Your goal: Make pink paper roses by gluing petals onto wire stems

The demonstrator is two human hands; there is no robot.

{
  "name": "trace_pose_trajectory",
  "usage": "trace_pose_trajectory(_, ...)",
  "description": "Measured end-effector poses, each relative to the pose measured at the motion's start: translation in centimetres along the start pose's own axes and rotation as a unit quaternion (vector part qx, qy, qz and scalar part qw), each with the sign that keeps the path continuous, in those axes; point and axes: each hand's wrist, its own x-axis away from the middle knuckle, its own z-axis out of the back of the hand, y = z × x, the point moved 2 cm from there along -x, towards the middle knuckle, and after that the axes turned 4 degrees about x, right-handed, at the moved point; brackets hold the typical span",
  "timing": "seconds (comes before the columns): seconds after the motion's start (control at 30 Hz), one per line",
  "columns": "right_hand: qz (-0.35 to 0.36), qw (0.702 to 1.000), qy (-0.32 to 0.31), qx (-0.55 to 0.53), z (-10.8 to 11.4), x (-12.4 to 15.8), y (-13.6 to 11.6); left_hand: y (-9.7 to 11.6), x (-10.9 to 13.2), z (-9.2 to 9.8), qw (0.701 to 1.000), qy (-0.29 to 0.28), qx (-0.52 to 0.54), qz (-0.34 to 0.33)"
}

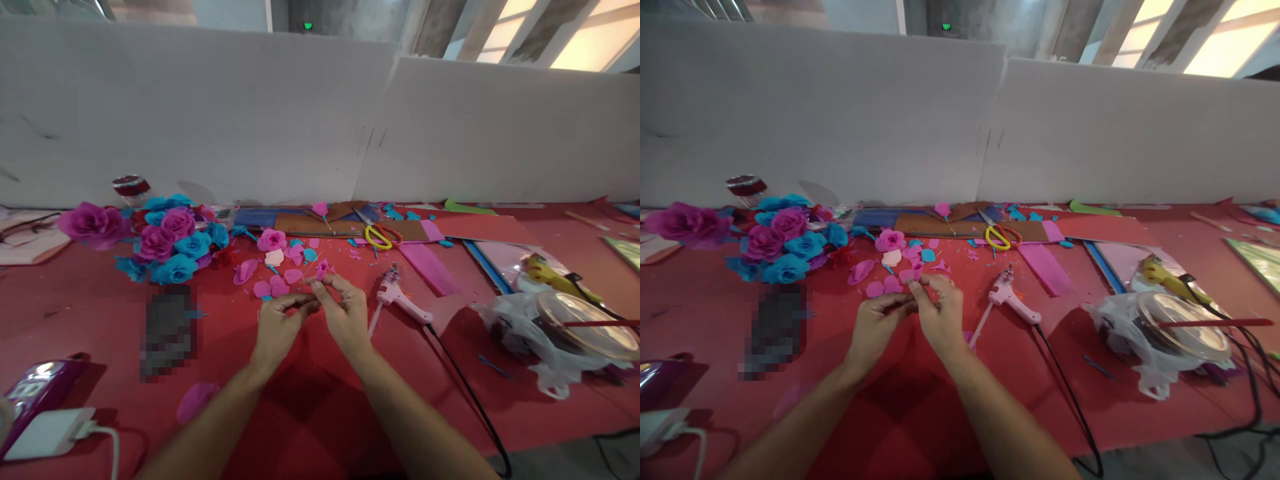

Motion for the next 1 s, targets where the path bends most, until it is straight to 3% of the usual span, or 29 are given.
trace_pose_trajectory(0.23, 0.007, 0.994, -0.101, -0.052, -0.7, 0.1, 0.2, -0.6, 0.0, 0.2, 0.999, -0.02, 0.035, 0.004)
trace_pose_trajectory(0.5, -0.018, 0.993, -0.006, -0.118, 0.1, -0.5, 0.7, -1.2, -0.4, 0.2, 0.978, -0.01, 0.205, 0.04)
trace_pose_trajectory(1.0, -0.061, 0.991, -0.043, -0.11, -0.7, -0.4, 1.8, -1.6, -0.5, -0.2, 0.962, -0.059, 0.255, 0.08)
